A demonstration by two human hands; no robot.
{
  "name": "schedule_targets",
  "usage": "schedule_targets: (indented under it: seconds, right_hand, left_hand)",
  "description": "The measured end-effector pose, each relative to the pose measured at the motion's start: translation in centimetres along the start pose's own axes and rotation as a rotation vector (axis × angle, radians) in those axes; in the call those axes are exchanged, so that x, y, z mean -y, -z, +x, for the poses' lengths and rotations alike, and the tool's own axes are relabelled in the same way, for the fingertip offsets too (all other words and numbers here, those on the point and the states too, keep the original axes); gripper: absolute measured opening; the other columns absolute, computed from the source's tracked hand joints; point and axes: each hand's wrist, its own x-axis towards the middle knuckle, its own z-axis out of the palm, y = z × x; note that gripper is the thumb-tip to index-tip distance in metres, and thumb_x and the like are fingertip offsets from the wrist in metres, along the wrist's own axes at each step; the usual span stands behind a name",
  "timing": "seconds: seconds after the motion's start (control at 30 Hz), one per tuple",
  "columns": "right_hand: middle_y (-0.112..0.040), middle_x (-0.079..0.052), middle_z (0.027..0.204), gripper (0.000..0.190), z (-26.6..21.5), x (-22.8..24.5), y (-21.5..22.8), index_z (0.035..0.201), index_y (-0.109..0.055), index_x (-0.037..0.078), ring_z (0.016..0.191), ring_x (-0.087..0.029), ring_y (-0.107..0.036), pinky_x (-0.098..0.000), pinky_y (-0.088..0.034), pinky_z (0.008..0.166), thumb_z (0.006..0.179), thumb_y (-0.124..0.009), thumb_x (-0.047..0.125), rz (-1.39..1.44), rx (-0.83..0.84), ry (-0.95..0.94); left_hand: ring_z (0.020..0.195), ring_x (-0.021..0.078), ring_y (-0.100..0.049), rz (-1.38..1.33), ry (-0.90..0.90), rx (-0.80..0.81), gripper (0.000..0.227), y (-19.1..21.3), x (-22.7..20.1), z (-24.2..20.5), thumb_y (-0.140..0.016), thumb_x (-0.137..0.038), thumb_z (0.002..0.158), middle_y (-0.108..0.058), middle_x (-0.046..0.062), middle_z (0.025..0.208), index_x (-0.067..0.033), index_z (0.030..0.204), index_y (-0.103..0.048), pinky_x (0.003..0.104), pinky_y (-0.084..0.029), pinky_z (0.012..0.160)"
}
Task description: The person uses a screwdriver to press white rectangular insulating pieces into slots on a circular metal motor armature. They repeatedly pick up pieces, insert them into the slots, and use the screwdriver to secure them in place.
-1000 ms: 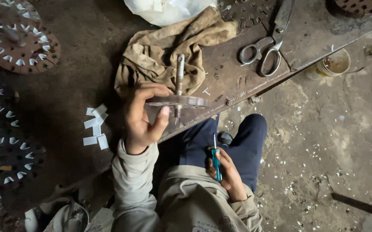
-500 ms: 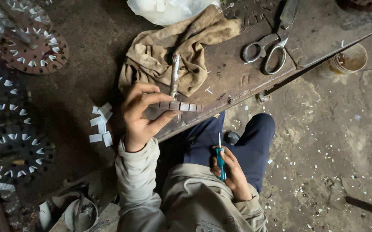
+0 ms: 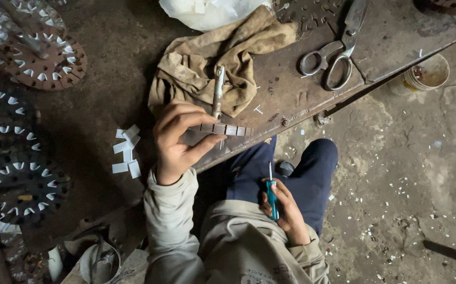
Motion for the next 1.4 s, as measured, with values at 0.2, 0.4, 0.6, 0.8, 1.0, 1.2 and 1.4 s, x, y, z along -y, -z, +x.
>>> schedule_targets:
  seconds: [0.2, 0.4, 0.6, 0.8, 1.0, 1.2, 1.4]
  right_hand:
    - [-0.059, -0.011, 0.079, 0.035, 0.0, -0.1, 0.2, 0.129, -0.054, 0.001, 0.056, -0.015, -0.049, -0.0272, -0.039, 0.047, 0.101, -0.057, 0.022, -0.011, -0.034, -0.022]
    - [-0.059, -0.012, 0.079, 0.035, 0.1, -0.3, 0.7, 0.129, -0.054, 0.0, 0.056, -0.016, -0.049, -0.0274, -0.04, 0.047, 0.102, -0.057, 0.022, -0.026, -0.009, 0.014]
    - [-0.059, -0.01, 0.083, 0.032, -0.5, 0.0, -1.2, 0.131, -0.054, 0.003, 0.059, -0.015, -0.052, -0.0265, -0.04, 0.049, 0.103, -0.054, 0.019, -0.145, -0.043, 0.008]
    - [-0.064, -0.007, 0.092, 0.033, -2.8, 2.8, -8.2, 0.132, -0.046, 0.008, 0.062, -0.01, -0.055, -0.0252, -0.046, 0.055, 0.105, -0.045, 0.026, -0.526, 0.154, 0.22]
    - [-0.054, 0.0, 0.081, 0.033, -1.4, 5.4, -15.9, 0.136, -0.053, 0.004, 0.066, -0.006, -0.047, -0.0225, -0.039, 0.058, 0.105, -0.056, 0.014, -0.838, 0.07, 0.346]
    - [-0.059, 0.001, 0.091, 0.031, 1.6, 6.0, -20.0, 0.132, -0.056, 0.001, 0.082, -0.007, -0.054, -0.022, -0.044, 0.072, 0.105, -0.056, 0.016, -0.81, 0.055, 0.439]
    - [-0.058, 0.001, 0.1, 0.029, 2.3, 5.9, -20.1, 0.13, -0.057, -0.001, 0.091, -0.006, -0.052, -0.0215, -0.044, 0.081, 0.106, -0.057, 0.016, -0.889, 0.038, 0.551]
  left_hand:
    - [0.097, 0.026, -0.066, 0.006, 0.019, 0.011, 0.034, 0.1, -0.2, 0.0, -0.09, -0.017, 0.082, -0.068, 0.008, 0.102, -0.0048, 0.105, -0.069, 0.035, -0.052, 0.085]
    - [0.097, 0.0259, -0.067, -0.003, 0.057, -0.023, 0.036, -0.2, -0.3, 0.0, -0.092, -0.017, 0.081, -0.07, 0.008, 0.101, -0.0037, 0.104, -0.068, 0.036, -0.052, 0.087]
    - [0.089, 0.0237, -0.068, 0.069, 0.039, -0.04, 0.033, -0.6, -0.5, 0.3, -0.094, -0.016, 0.079, -0.071, 0.007, 0.096, -0.0049, 0.098, -0.07, 0.034, -0.053, 0.081]
    - [0.094, 0.0274, -0.069, 0.121, 0.033, -0.067, 0.029, -1.1, -0.5, 0.1, -0.088, -0.008, 0.087, -0.07, 0.01, 0.102, -0.0029, 0.107, -0.067, 0.036, -0.054, 0.086]
    - [0.091, 0.0253, -0.073, -0.004, 0.279, -0.107, 0.026, -1.2, 0.1, -1.2, -0.081, -0.006, 0.094, -0.073, 0.012, 0.105, 0.0002, 0.115, -0.067, 0.034, -0.057, 0.083]
    - [0.099, 0.0277, -0.073, -0.026, 0.202, -0.121, 0.025, -1.7, 0.6, -1.6, -0.078, -0.005, 0.096, -0.072, 0.013, 0.111, -0.001, 0.117, -0.066, 0.035, -0.058, 0.089]
    - [0.105, 0.0284, -0.072, -0.043, 0.17, -0.11, 0.026, -1.2, 0.3, -1.5, -0.077, -0.004, 0.096, -0.073, 0.012, 0.115, -0.001, 0.119, -0.067, 0.037, -0.057, 0.094]
